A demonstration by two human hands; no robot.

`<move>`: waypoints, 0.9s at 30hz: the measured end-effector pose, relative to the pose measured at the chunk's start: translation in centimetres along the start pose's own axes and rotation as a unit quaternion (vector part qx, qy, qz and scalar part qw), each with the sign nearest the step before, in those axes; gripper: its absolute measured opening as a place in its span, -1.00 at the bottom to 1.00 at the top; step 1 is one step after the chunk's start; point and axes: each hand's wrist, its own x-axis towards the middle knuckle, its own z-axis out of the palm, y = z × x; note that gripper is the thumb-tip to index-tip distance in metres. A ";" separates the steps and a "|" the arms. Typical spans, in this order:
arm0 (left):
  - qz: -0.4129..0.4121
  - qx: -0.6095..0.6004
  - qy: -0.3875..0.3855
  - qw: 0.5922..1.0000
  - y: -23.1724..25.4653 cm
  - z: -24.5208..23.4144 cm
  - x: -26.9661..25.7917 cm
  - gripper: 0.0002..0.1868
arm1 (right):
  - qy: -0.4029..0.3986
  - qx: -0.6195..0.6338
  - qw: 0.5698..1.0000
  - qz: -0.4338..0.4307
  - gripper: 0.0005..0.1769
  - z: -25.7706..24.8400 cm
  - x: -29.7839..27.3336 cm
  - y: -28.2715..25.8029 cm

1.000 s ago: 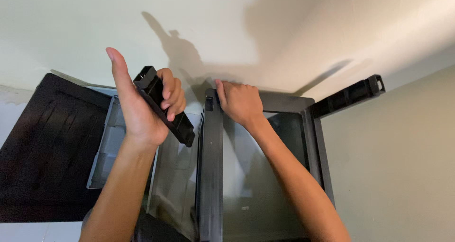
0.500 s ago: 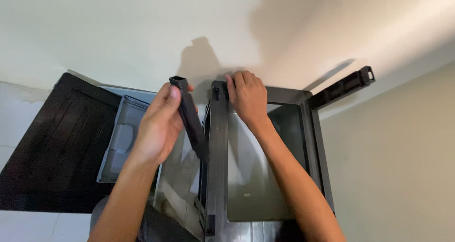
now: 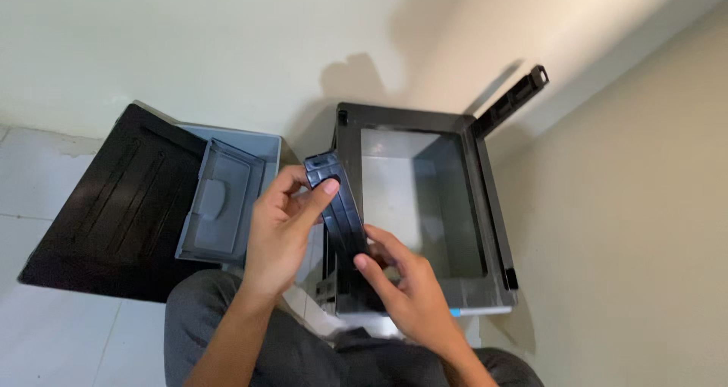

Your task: The person sits on the floor and handles several plastic components, including a grey storage box, a black tray, and black plastic strips. They open and close the box, remove a green clip, place the tray inside, and attempt to fit the black strips into slots on a larger plastic frame.

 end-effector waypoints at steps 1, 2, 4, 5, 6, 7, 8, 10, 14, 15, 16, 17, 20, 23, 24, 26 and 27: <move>-0.008 0.016 -0.008 1.000 0.0 0.1 -1.2 -0.78 | 0.005 0.063 0.998 0.005 -0.53 0.4 -1.5 0.1; -0.015 0.033 -0.016 0.999 -0.1 0.3 -2.1 -0.75 | 0.020 0.114 0.992 0.041 -0.51 0.6 -2.7 0.4; -0.023 0.061 -0.031 0.997 -0.4 0.5 -4.1 -0.67 | 0.050 0.214 0.969 0.112 -0.47 1.4 -4.7 1.1; -0.023 0.073 -0.038 0.996 -0.6 0.5 -5.1 -0.62 | 0.053 0.225 0.967 0.105 -0.48 1.8 -5.6 1.5; -0.025 0.084 -0.044 0.995 -0.8 0.4 -6.1 -0.56 | 0.056 0.236 0.965 0.100 -0.48 2.1 -6.3 1.8; -0.035 0.071 -0.039 0.996 -1.0 0.4 -7.0 -0.53 | 0.059 0.247 0.963 0.094 -0.48 2.4 -6.9 2.0; -0.045 0.058 -0.033 0.997 -1.3 0.4 -7.9 -0.49 | 0.059 0.251 0.961 0.100 -0.48 2.7 -7.6 2.3; -0.053 0.041 -0.028 0.997 -1.8 0.0 -9.1 -0.45 | 0.057 0.259 0.958 0.111 -0.47 3.2 -8.6 2.7; -0.050 0.036 -0.024 0.998 -2.3 -0.8 -10.5 -0.45 | 0.066 0.271 0.947 0.158 -0.46 4.2 -9.9 2.7; -0.050 0.037 -0.022 0.998 -2.3 -0.9 -10.6 -0.45 | 0.066 0.274 0.947 0.155 -0.46 4.4 -10.0 2.7; -0.054 0.041 -0.021 0.997 -2.3 -1.0 -10.7 -0.45 | 0.066 0.279 0.946 0.152 -0.46 4.6 -10.1 2.6; -0.057 0.045 -0.021 0.997 -2.3 -1.1 -11.0 -0.45 | 0.070 0.283 0.944 0.156 -0.45 4.8 -10.3 2.5; -0.053 0.040 -0.020 0.998 -2.3 -1.1 -11.2 -0.46 | 0.077 0.287 0.941 0.162 -0.46 5.2 -10.4 2.5; -0.053 0.049 -0.017 0.997 -2.3 -1.2 -11.3 -0.47 | 0.073 0.288 0.942 0.158 -0.47 5.4 -10.4 2.7; -0.055 0.055 -0.016 0.997 -2.3 -1.3 -11.3 -0.47 | 0.072 0.293 0.941 0.154 -0.47 5.5 -10.5 2.8; -0.055 0.055 -0.011 0.997 -2.4 -1.4 -11.3 -0.48 | 0.075 0.294 0.940 0.157 -0.47 5.6 -10.5 3.1; -0.055 0.055 -0.008 0.997 -2.5 -1.5 -11.3 -0.48 | 0.079 0.291 0.939 0.164 -0.47 5.7 -10.6 3.2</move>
